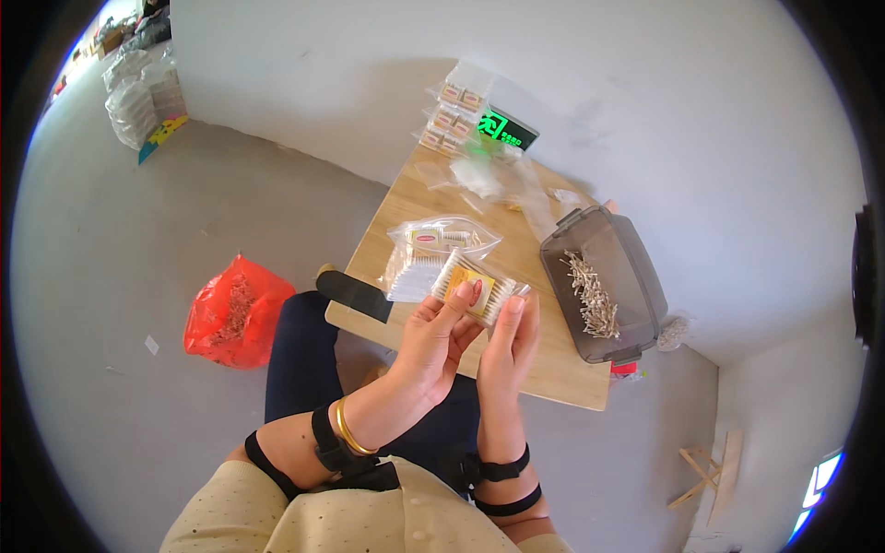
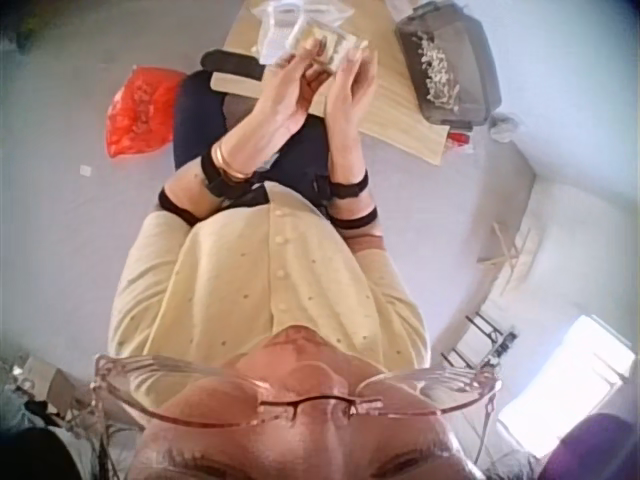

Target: The recorder is seen counting and packing cotton swabs into plastic bags.

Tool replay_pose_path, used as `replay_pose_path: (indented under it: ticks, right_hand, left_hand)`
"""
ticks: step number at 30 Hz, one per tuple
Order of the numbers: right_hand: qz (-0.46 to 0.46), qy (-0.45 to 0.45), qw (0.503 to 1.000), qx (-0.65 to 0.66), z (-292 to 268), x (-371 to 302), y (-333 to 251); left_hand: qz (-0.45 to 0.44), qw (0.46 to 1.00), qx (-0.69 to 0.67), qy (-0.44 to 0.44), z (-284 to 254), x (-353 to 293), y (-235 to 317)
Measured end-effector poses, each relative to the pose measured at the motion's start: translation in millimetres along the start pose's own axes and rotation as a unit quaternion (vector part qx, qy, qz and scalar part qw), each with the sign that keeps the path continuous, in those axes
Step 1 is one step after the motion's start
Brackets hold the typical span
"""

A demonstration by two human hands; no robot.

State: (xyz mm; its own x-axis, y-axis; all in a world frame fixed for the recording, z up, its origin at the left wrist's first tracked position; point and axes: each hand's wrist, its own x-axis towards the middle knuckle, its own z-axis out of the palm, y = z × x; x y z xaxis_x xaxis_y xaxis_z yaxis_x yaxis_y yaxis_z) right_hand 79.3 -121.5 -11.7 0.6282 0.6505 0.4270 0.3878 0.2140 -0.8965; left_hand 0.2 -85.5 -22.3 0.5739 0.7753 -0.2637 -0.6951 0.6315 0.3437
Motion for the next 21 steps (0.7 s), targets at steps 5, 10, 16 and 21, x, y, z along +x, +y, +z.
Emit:
replay_pose_path:
  ticks: [5,10,16,21]
  right_hand:
    - [0.07,0.028,0.996,0.05,1,6,12]
    - [0.102,-0.022,0.993,0.052,-3,7,13]
    - [0.109,0.011,0.994,-0.007,9,10,25]
    - [0.092,0.036,0.995,0.03,8,12,32]
  left_hand:
    - [-0.01,1.0,0.008,-0.01,-3,7,-7]
    - [-0.003,0.999,-0.013,-0.034,-8,15,4]
    - [0.008,1.0,-0.006,-0.001,-9,23,-2]
    - [-0.015,0.999,0.047,-0.018,-18,28,-15]
